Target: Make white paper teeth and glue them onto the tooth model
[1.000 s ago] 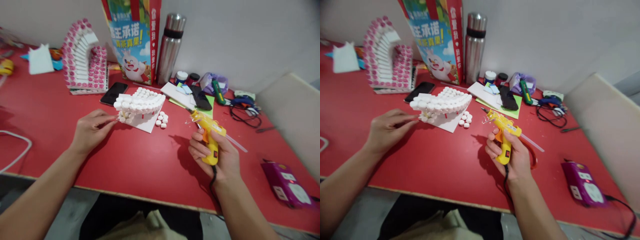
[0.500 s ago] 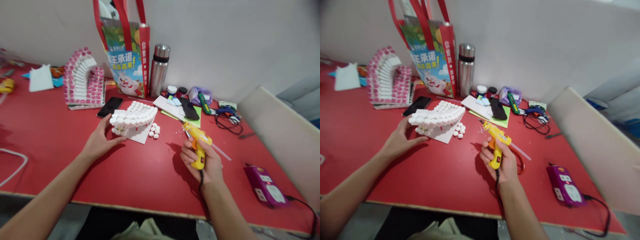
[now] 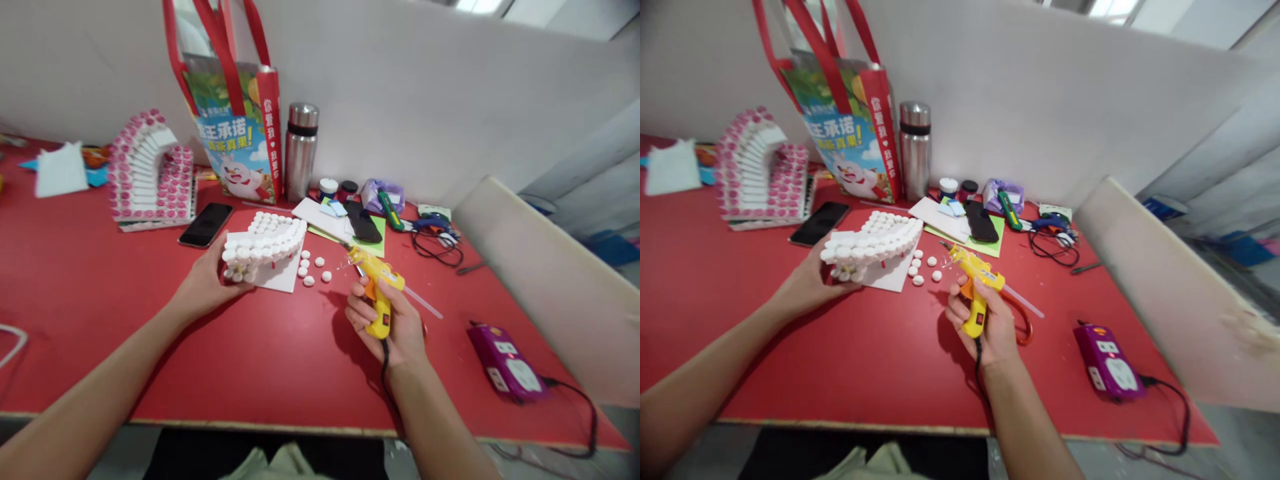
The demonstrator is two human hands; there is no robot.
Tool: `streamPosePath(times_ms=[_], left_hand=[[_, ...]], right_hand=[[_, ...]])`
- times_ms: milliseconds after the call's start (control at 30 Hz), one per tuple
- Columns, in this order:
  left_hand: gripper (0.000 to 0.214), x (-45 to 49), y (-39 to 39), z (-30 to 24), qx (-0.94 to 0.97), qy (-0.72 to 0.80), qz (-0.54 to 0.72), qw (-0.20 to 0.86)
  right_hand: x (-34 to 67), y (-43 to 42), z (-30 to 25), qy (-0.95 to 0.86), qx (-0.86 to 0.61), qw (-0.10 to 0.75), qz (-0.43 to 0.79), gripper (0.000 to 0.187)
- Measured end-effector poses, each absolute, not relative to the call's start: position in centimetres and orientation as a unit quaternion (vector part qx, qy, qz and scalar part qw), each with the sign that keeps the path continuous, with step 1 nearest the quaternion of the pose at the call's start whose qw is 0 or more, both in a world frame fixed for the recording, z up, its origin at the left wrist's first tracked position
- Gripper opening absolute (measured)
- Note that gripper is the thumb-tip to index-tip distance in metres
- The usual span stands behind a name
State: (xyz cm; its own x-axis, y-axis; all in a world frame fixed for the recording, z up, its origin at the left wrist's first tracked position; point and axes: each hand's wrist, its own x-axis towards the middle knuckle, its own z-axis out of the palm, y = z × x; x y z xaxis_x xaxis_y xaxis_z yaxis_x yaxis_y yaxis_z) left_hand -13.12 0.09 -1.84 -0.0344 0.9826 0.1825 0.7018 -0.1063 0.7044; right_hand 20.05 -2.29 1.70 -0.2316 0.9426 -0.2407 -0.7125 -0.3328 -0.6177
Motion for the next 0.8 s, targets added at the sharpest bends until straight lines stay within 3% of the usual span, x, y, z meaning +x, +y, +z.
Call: streamPosePath(times_ms=[367,600,800], left_hand=[[0.106,-12.4,0.9,-2.4,0.620,0.657,0.383,0.191],[0.072,-12.5,2.0,-3.2,0.621,0.657,0.397,0.159],[0.067,-13.3,1.9,-2.5,0.600,0.654,0.396,0.234]], right_hand=[[20.0,-2.2,1.8,-0.184,-0.280,0.539,0.773,0.014],[20.1,-2.3,1.7,-0.182,-0.268,0.542,0.775,0.013],[20.0,-2.3,1.7,-0.190,-0.269,0.546,0.770,0.018]])
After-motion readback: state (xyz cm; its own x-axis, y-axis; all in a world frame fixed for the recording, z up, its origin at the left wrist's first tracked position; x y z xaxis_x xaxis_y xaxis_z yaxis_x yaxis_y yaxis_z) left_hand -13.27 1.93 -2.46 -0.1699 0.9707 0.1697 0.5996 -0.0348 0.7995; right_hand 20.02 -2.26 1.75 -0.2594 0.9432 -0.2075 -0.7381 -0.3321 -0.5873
